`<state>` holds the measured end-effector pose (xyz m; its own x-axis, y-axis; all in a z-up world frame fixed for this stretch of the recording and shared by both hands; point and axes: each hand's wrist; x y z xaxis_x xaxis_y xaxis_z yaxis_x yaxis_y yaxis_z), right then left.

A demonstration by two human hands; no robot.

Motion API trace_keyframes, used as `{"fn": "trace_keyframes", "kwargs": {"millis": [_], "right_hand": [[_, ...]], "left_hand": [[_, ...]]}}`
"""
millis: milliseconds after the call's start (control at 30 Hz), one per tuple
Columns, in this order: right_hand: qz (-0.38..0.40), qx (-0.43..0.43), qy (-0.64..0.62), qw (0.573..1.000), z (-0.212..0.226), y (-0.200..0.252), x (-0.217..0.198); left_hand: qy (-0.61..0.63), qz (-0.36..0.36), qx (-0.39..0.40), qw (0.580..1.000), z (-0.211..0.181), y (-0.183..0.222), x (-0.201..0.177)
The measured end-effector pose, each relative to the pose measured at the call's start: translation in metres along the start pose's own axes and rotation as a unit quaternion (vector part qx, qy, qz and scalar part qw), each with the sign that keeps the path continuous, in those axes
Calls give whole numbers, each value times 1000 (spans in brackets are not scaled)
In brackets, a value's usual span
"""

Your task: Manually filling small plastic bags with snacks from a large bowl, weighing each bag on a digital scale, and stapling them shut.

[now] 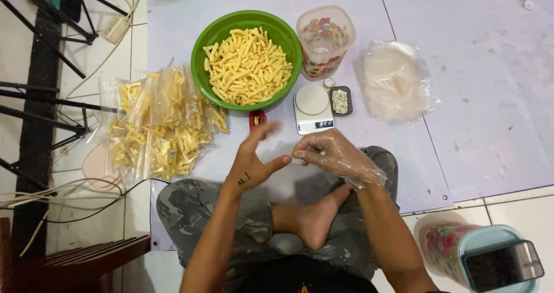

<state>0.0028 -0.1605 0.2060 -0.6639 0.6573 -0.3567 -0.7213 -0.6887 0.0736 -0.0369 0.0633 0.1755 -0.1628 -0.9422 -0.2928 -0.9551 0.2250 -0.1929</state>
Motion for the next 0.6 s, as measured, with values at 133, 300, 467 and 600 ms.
{"fn": "trace_keyframes", "kwargs": {"millis": [133, 300, 467, 600], "right_hand": [[-43, 9, 2, 999, 5, 0, -11], [-92, 37, -15, 995, 12, 13, -12], [-126, 33, -68, 989, 1, 22, -4], [-151, 5, -64, 986, 4, 25, -3]], "left_hand": [[105, 43, -68, 991, 4, -1, 0], [80, -127, 22, 988, 6, -5, 1], [88, -71, 32, 993, -5, -3, 8], [96, -50, 14, 994, -23, -2, 9]]}}
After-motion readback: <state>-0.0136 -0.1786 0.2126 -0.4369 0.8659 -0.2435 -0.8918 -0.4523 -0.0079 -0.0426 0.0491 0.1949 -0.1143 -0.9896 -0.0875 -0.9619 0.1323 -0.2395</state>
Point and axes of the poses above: each hand's wrist, its own y-axis away from the middle knuckle, its own x-axis out of the palm, z = x × y, and after that the axes turned 6 degrees about z, right-handed
